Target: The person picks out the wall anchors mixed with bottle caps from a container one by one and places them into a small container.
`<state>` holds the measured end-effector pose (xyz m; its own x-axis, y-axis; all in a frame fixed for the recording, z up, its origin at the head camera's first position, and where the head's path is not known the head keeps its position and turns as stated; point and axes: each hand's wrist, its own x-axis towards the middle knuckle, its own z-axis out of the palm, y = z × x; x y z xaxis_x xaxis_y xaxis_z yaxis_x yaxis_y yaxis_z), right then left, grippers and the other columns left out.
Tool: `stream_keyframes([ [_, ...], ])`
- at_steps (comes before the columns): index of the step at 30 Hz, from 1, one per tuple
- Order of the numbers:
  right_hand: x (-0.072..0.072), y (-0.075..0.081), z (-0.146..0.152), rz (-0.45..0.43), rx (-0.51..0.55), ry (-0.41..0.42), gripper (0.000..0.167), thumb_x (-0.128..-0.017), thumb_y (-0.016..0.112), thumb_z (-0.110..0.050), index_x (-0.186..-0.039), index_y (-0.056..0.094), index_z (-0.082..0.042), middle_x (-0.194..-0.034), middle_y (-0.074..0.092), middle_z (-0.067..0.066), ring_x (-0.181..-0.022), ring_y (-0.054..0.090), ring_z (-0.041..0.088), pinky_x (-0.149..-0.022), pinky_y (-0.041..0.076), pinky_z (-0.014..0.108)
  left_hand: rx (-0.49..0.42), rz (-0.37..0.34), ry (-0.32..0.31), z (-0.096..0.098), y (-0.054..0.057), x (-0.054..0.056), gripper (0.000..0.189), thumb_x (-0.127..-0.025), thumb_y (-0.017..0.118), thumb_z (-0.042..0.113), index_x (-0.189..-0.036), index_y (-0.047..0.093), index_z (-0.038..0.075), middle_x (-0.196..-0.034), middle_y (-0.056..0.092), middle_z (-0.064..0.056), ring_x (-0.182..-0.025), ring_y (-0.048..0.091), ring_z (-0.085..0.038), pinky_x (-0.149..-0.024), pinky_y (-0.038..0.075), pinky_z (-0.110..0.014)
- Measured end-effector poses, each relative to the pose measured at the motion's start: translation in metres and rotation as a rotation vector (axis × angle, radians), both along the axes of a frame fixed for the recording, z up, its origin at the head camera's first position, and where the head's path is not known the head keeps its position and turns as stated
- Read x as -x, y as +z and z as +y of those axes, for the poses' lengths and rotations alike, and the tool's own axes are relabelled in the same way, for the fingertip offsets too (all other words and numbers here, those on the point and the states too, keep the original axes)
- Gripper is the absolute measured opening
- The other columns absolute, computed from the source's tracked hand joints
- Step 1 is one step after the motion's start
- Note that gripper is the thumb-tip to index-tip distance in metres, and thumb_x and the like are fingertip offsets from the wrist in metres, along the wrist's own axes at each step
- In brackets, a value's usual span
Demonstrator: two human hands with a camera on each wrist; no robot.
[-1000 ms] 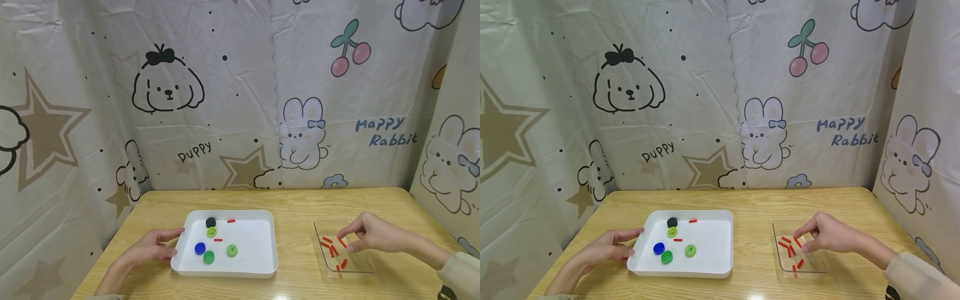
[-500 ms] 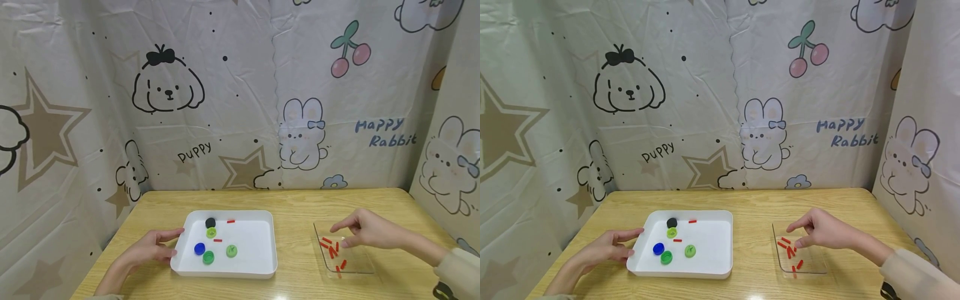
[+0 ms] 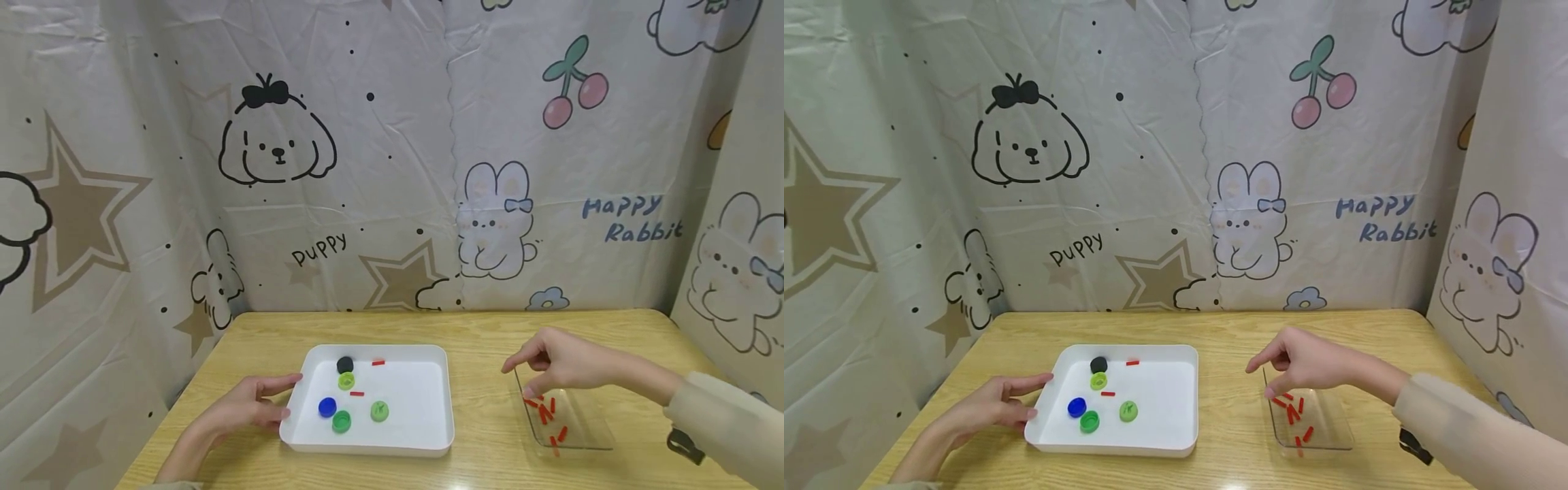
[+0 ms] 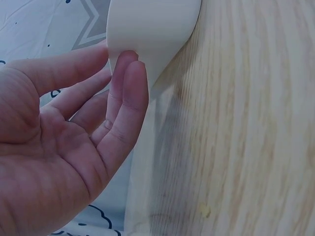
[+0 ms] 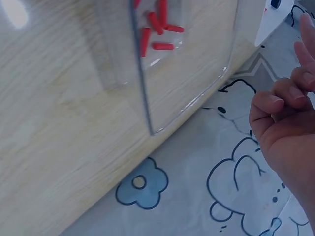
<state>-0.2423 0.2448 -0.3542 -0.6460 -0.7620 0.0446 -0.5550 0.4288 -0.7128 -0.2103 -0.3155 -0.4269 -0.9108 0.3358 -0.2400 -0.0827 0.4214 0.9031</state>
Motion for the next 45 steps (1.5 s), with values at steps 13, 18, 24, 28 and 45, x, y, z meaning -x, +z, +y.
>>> stream_keyframes([
  [13,0.02,0.004,-0.066,-0.011,-0.058,0.061,0.035,-0.085,0.088,-0.012,-0.118,0.081,-0.009,-0.059,0.024,-0.011,-0.056,0.022,0.005,-0.063,0.038,0.022,-0.006,-0.004,0.002,0.001,-0.001,0.0,0.071,-0.091,0.08,0.008,-0.155,0.049,-0.001,-0.161,0.032,-0.035,-0.111,0.069,-0.028,-0.087,0.062,-0.044],
  [18,0.03,0.001,-0.098,-0.007,-0.094,0.095,0.034,-0.084,0.089,-0.01,-0.116,0.082,-0.014,-0.059,0.025,-0.009,-0.057,0.024,0.007,-0.059,0.03,0.022,-0.012,-0.008,0.003,0.001,-0.001,0.001,0.072,-0.091,0.08,0.008,-0.155,0.048,-0.002,-0.161,0.032,-0.035,-0.11,0.07,-0.028,-0.087,0.062,-0.044],
  [24,0.04,0.001,-0.137,0.005,-0.159,0.162,0.033,-0.085,0.089,-0.007,-0.116,0.082,-0.016,-0.06,0.029,-0.009,-0.059,0.027,0.007,-0.06,0.03,0.022,-0.021,-0.01,-0.009,0.001,-0.001,0.0,0.072,-0.092,0.079,0.008,-0.155,0.047,-0.003,-0.16,0.032,-0.036,-0.109,0.07,-0.028,-0.087,0.062,-0.044],
  [28,0.047,0.002,-0.161,0.025,-0.184,0.224,0.032,-0.086,0.087,-0.004,-0.116,0.082,-0.014,-0.059,0.028,-0.008,-0.058,0.026,0.006,-0.06,0.029,0.022,-0.025,-0.008,-0.008,0.0,-0.001,0.0,0.072,-0.092,0.079,0.007,-0.155,0.047,-0.004,-0.16,0.031,-0.036,-0.109,0.07,-0.028,-0.086,0.062,-0.044],
  [45,0.066,-0.021,-0.22,0.032,-0.239,0.255,0.03,-0.085,0.087,0.0,-0.114,0.083,-0.008,-0.057,0.029,-0.007,-0.056,0.03,0.008,-0.059,0.031,0.022,0.01,-0.002,0.01,0.001,0.002,-0.001,0.072,-0.092,0.079,0.009,-0.155,0.048,-0.002,-0.161,0.033,-0.034,-0.11,0.067,-0.028,-0.087,0.062,-0.044],
])
